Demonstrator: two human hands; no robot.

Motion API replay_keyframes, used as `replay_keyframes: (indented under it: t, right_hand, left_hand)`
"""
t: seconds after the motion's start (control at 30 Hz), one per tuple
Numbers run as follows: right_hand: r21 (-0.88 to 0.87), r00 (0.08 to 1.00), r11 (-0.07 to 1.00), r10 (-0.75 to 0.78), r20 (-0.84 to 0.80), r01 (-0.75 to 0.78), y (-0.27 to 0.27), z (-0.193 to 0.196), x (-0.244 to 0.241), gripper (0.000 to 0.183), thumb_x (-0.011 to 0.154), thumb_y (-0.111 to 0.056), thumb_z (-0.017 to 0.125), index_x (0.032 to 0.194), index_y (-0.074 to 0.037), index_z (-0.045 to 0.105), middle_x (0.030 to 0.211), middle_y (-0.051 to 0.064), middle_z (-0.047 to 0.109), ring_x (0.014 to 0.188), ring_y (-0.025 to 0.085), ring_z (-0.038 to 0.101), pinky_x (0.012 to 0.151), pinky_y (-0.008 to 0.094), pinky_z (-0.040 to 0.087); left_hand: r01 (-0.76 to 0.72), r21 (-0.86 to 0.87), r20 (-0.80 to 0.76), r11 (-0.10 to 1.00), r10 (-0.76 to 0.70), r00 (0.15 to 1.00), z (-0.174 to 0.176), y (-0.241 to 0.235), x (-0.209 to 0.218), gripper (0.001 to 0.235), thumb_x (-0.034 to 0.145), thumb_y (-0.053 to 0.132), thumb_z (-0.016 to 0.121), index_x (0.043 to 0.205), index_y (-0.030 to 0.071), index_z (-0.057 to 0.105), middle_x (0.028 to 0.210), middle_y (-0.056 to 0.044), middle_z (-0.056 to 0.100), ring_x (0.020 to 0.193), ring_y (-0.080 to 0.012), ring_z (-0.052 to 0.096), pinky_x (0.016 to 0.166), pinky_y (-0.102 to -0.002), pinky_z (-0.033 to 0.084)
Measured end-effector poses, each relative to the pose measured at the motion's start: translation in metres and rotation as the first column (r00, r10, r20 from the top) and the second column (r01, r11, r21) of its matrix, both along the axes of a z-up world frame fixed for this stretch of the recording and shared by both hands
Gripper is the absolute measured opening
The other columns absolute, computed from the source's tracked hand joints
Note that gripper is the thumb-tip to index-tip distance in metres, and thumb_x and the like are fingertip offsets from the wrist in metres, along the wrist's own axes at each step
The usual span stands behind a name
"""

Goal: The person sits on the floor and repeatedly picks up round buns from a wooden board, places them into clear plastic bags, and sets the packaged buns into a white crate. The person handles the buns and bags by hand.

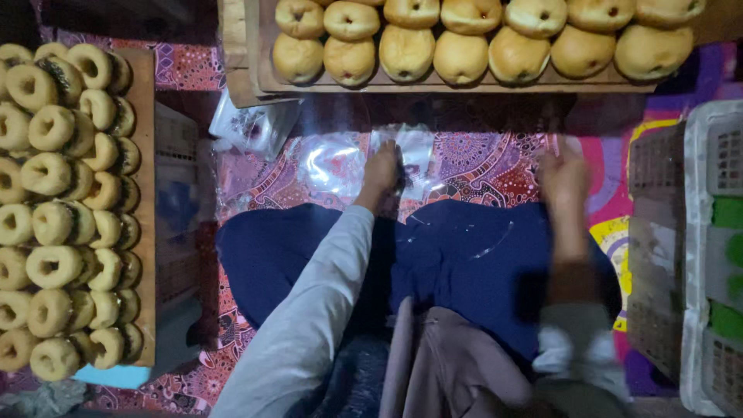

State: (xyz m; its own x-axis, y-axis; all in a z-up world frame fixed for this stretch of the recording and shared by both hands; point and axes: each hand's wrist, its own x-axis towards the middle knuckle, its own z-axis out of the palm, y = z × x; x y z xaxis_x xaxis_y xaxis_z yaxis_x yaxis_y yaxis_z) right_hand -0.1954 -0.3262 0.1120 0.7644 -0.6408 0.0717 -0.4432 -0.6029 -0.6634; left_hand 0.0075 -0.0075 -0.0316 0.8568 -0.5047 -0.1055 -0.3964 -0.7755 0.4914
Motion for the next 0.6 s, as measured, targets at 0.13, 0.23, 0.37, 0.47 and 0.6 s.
replay_keyframes:
  t: [0.13,0.23,0.37,0.47,0.6]
  right_hand:
    - [0.265,0.984,0.948,0.179,0.019,-0.177,0.089,-0.004,0.042,0.029,0.095,-0.019,0.072,0.119,-0.002,0.072,0.114,0.022,0.073,0.104,0.034,0.072,0.092,0.044,0.056]
    - [0.095,0.953,0.948,0.299,0.050,-0.303,0.128,-0.013,0.091,0.059,0.090,-0.025,0.081,0.138,0.002,0.059,0.141,0.031,0.054,0.128,0.045,0.053,0.106,0.047,0.044]
    - [0.124,0.968,0.961,0.249,0.021,-0.249,0.150,-0.041,0.123,0.084,0.081,-0.031,0.088,0.146,0.004,0.046,0.142,0.030,0.050,0.132,0.046,0.049,0.111,0.046,0.041]
    - [0.093,0.970,0.970,0.233,-0.067,-0.227,0.149,-0.068,0.114,0.089,0.077,-0.029,0.088,0.148,0.004,0.045,0.141,0.030,0.052,0.132,0.046,0.049,0.111,0.046,0.041]
    - [0.168,0.970,0.972,0.187,-0.153,-0.161,0.141,-0.086,0.089,0.072,0.085,-0.032,0.083,0.145,-0.003,0.055,0.141,0.024,0.059,0.132,0.040,0.057,0.113,0.044,0.045]
  left_hand:
    - [0.077,0.129,0.044,0.989,-0.083,0.996,-0.006,0.003,-0.005,0.013,0.104,0.018,0.049,0.113,0.011,0.056,0.116,-0.019,0.068,0.092,-0.0417,0.071,0.078,-0.053,0.056]
    - [0.140,0.061,0.067,0.988,-0.144,0.987,0.016,0.008,-0.019,0.022,0.094,0.012,0.052,0.116,0.010,0.055,0.119,-0.019,0.064,0.084,-0.0436,0.070,0.071,-0.055,0.054]
    - [0.101,-0.067,0.086,0.993,-0.095,0.992,0.045,0.012,-0.029,0.025,0.091,0.008,0.054,0.117,0.008,0.054,0.120,-0.017,0.061,0.085,-0.0430,0.070,0.071,-0.055,0.054]
    - [0.046,-0.101,0.061,0.994,-0.040,0.997,0.038,0.001,-0.037,0.031,0.085,0.006,0.058,0.115,0.002,0.053,0.123,-0.020,0.058,0.079,-0.0444,0.069,0.064,-0.053,0.055]
    - [0.038,-0.117,0.192,0.992,-0.015,0.981,0.010,-0.008,-0.043,0.032,0.084,0.004,0.057,0.115,0.002,0.056,0.124,-0.025,0.061,0.078,-0.0416,0.070,0.062,-0.049,0.057]
